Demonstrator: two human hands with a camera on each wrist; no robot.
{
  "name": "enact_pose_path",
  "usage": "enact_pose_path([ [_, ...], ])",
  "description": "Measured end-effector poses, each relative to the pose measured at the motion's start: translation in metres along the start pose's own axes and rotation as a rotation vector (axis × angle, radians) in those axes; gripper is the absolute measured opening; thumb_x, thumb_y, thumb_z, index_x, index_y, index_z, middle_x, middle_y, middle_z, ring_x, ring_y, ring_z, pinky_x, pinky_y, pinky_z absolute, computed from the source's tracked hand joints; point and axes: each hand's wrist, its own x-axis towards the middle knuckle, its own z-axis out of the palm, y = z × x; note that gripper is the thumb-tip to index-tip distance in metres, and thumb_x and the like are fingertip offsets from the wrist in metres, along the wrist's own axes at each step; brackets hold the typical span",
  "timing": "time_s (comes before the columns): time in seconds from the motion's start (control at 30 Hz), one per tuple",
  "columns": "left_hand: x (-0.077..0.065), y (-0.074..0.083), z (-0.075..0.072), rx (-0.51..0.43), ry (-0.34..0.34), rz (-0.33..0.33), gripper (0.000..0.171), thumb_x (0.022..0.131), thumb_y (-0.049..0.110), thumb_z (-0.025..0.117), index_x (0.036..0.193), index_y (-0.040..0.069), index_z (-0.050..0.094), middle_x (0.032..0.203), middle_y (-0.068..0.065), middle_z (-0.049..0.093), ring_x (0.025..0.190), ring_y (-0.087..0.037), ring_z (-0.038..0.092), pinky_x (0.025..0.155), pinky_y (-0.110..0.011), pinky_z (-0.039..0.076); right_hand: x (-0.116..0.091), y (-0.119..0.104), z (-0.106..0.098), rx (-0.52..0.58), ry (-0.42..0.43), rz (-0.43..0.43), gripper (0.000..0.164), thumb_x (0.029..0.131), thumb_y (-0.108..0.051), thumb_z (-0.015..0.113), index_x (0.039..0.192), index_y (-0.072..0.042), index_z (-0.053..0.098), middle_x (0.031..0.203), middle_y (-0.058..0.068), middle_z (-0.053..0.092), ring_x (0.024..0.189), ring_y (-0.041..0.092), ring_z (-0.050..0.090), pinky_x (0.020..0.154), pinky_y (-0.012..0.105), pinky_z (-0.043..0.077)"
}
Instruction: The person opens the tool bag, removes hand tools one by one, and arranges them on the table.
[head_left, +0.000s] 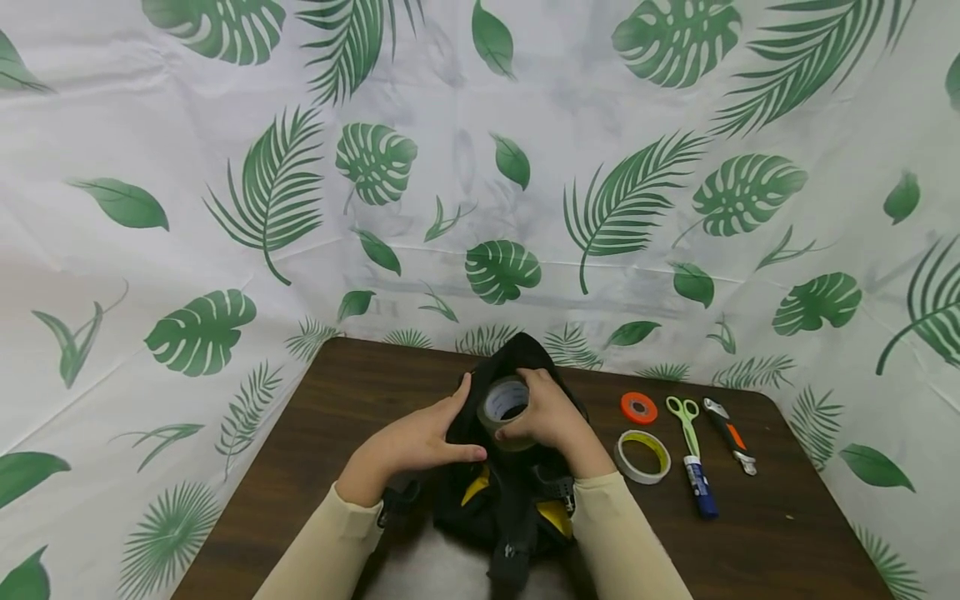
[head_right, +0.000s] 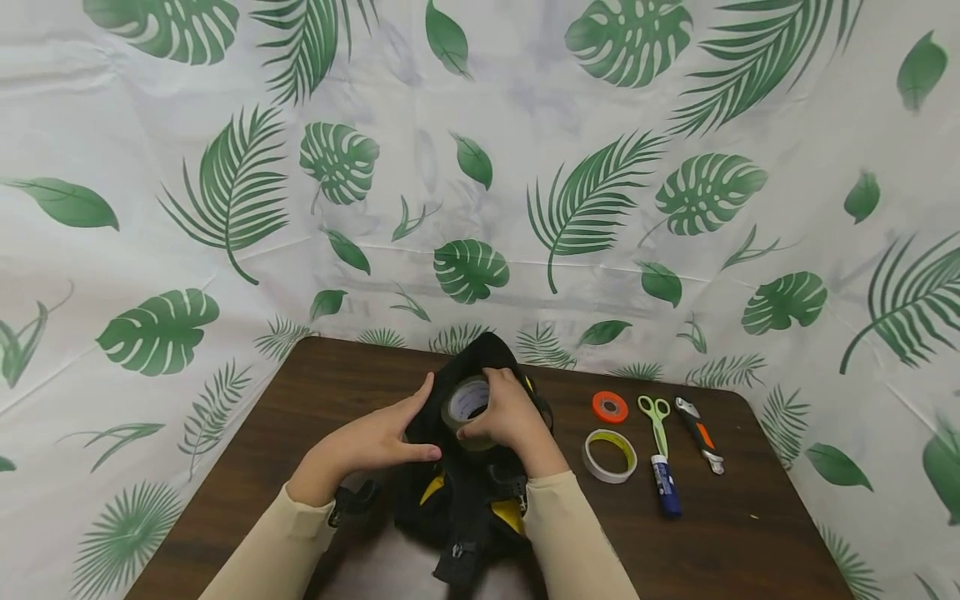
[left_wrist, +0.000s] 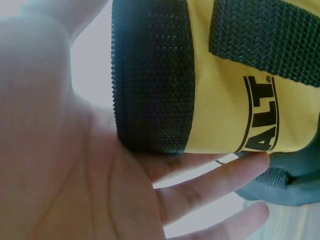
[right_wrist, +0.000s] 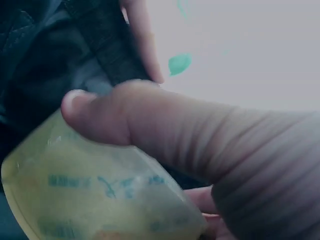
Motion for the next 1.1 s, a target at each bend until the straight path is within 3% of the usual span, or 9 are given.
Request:
enact_pose_path([
  [0.3, -0.001, 0.001, -0.001, 0.001, 0.009, -0.001, 0.122, 0.094, 0.076, 0.070, 0.175, 0.033, -0.009, 0.184, -0.002, 0.011, 0.169, -0.029, 0.026, 0.133, -0.058, 0.031, -0.027, -0.016, -0.025, 0.101, 0.041, -0.056, 0.116, 0.076, -0.039, 0.102, 0.168, -0.010, 0.040, 0.154, 0.017, 0.053, 0.129, 0.036, 0.061, 0.107, 0.060, 0.056],
  [0.43, -0.001, 0.000, 0.000, 0.010, 0.011, -0.001, 0.122, 0.094, 0.077, 0.070, 0.176, 0.032, -0.008, 0.184, -0.002, 0.012, 0.168, -0.030, 0.027, 0.133, -0.058, 0.031, -0.037, -0.018, -0.029, 0.150, 0.073, -0.079, 0.117, 0.077, -0.044, 0.101, 0.170, -0.012, 0.037, 0.159, 0.016, 0.049, 0.136, 0.037, 0.056, 0.111, 0.065, 0.052],
  [0.77, 0.001, -0.002, 0.002, 0.010, 0.017, 0.008, 0.123, 0.094, 0.076, 0.070, 0.176, 0.029, -0.008, 0.184, -0.002, 0.013, 0.168, -0.028, 0.027, 0.134, -0.056, 0.031, -0.054, -0.005, -0.027, 0.151, 0.333, -0.182, 0.118, 0.077, -0.039, 0.102, 0.170, -0.012, 0.036, 0.165, 0.015, 0.043, 0.146, 0.039, 0.044, 0.115, 0.068, 0.047],
  [0.93, 0.000, -0.001, 0.003, 0.012, 0.010, 0.007, 0.122, 0.094, 0.077, 0.070, 0.175, 0.033, -0.010, 0.184, -0.002, 0.013, 0.168, -0.028, 0.027, 0.134, -0.056, 0.031, -0.065, 0.006, -0.026, 0.215, 0.430, -0.170, 0.121, 0.077, -0.040, 0.102, 0.173, -0.025, 0.031, 0.167, 0.013, 0.041, 0.143, 0.035, 0.046, 0.112, 0.066, 0.048],
  [1.1, 0.001, -0.001, 0.002, 0.015, 0.012, 0.012, 0.122, 0.094, 0.077, 0.070, 0.175, 0.033, -0.009, 0.184, -0.002, 0.013, 0.168, -0.028, 0.027, 0.134, -0.055, 0.031, -0.074, 0.019, -0.026, 0.250, 0.556, -0.233, 0.124, 0.074, -0.031, 0.105, 0.173, -0.034, 0.030, 0.165, 0.011, 0.045, 0.140, 0.031, 0.046, 0.110, 0.061, 0.044],
])
